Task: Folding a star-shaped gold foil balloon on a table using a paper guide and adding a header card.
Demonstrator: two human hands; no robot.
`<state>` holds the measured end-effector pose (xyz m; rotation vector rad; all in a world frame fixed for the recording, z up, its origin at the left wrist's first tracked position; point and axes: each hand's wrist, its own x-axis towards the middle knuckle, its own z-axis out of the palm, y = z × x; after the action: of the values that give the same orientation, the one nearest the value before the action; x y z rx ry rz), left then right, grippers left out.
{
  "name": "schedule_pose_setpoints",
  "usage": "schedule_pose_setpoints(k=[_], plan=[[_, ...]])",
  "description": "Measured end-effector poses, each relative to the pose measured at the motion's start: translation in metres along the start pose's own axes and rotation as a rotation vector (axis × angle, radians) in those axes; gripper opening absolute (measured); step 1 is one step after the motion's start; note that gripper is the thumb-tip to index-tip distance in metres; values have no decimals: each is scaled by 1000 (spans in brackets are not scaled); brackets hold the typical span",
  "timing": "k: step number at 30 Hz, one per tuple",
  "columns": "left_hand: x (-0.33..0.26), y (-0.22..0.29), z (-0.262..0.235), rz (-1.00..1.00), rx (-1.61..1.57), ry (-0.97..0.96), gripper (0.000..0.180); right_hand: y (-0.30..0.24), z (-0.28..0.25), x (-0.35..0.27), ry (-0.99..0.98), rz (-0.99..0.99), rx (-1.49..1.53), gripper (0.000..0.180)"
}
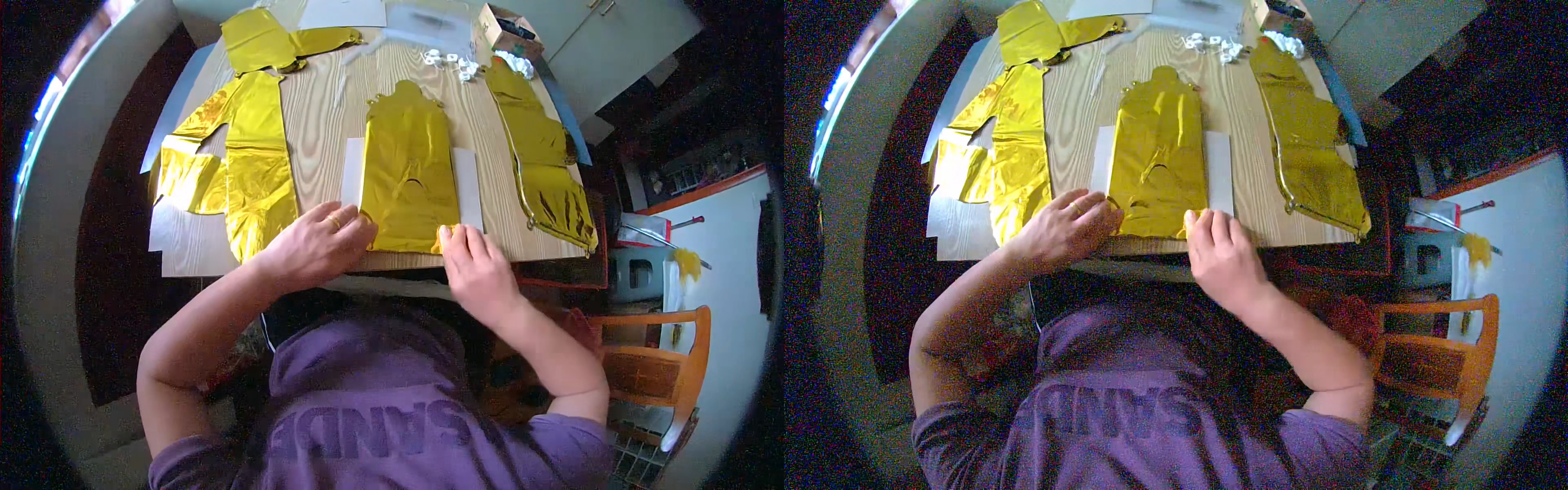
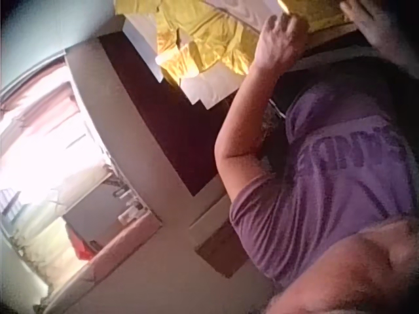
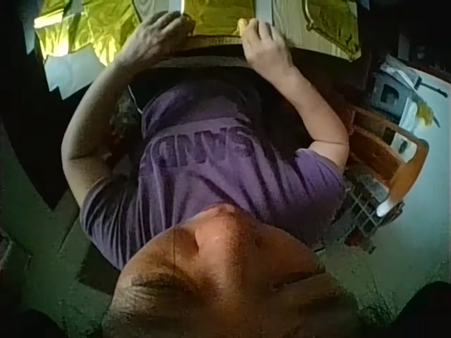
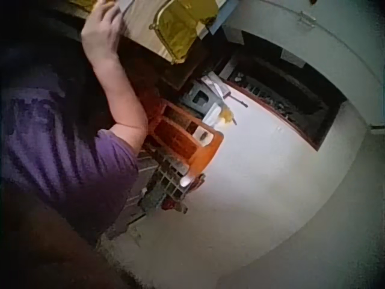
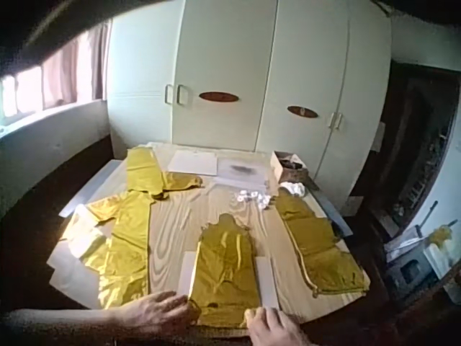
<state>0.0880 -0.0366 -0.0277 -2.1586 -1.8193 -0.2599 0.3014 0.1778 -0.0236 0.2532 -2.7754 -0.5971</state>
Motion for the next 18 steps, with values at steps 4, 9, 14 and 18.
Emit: schedule_pose_setpoints(k=[4, 9, 14, 18], plan=[[3, -1, 0, 7, -41, -20, 40, -37, -24, 8, -220, 203, 26, 49], [7, -4, -9, -13, -172, -146, 41, -79, -17, 33, -152, 310, 388, 57], [18, -21, -22, -39, -362, -105, 45, -92, -7, 32, -160, 383, 402, 76], [49, -25, 2, 50, -448, -71, 57, -96, 0, 33, -191, 386, 359, 75]])
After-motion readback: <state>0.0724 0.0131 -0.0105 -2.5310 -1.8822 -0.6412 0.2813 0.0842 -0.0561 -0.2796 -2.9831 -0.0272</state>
